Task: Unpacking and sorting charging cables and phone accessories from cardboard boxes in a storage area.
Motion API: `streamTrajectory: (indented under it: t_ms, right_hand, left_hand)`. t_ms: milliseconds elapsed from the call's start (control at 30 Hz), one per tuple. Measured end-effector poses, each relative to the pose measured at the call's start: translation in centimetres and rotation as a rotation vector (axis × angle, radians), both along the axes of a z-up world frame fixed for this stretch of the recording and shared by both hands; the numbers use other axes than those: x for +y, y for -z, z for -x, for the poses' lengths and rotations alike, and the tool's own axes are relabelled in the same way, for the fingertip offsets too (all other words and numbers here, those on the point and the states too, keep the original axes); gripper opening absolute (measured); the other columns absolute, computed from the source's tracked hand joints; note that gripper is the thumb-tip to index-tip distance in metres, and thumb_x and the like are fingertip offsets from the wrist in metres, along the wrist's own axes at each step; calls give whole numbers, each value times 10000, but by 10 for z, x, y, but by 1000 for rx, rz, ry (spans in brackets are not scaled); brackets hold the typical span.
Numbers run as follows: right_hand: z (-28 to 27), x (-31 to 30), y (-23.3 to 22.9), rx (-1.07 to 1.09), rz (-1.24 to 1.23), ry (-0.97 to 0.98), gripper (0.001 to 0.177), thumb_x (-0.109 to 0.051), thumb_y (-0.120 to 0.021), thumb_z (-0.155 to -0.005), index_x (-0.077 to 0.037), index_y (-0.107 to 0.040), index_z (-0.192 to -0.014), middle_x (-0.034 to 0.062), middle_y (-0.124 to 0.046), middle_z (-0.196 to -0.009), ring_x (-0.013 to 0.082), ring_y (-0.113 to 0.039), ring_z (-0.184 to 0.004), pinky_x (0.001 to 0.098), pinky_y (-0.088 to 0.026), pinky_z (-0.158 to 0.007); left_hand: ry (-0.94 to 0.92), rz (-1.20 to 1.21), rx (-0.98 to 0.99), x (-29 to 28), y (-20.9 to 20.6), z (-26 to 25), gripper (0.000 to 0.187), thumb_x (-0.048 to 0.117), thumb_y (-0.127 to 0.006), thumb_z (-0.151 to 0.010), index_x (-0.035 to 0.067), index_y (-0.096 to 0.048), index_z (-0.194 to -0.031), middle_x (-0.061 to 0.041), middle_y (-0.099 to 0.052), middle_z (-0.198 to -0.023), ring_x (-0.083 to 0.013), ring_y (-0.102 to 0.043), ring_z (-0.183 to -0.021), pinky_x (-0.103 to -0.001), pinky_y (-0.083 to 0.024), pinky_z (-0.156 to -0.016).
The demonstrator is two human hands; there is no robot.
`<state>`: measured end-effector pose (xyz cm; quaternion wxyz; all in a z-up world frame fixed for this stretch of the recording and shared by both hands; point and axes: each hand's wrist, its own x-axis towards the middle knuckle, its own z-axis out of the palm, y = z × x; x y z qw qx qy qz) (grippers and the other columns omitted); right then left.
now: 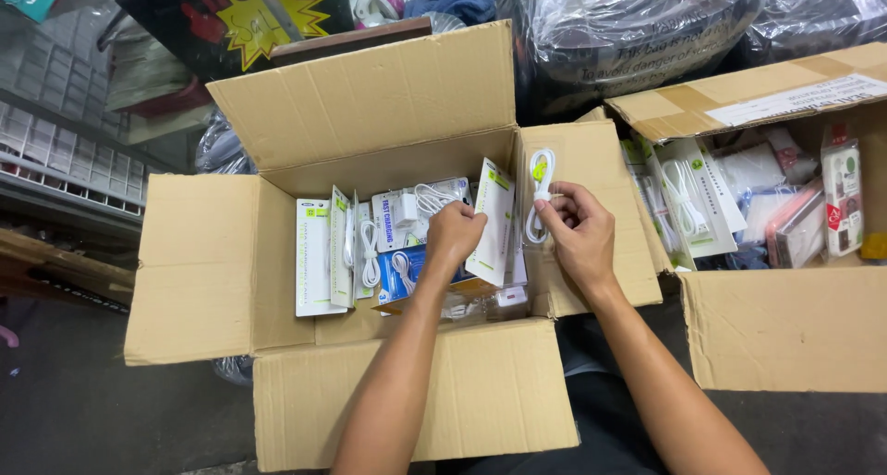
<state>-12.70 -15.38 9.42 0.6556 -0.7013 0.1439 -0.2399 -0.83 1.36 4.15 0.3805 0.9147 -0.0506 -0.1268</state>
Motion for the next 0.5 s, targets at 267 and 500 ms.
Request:
streamTrajectory:
  t_ms: [267,500]
  right_hand:
    - [1,-2,7,-35,-12,-22,309,-114,-726,-976,63,-652,-1219,26,-705,-870,37,-609,-762,185,-485,-661]
    - [2,-4,5,-54,-53,-37,300,-115,-692,-1003,66,-644,-1237,26,-716,-901,42,-621,-803,199,-506,-715]
  left_hand:
    - [-114,162,72,36,-17,2,290,254,-682,-837,27,-742,-1007,-152,-784,-951,-263,-756,-871,-363,-573,-815]
    - [-211,578,44,60,-24,10,213,81,-609,-945,-54,-664,-1099,-126,-780,-989,-134,-710,-853,-269,-554,-754]
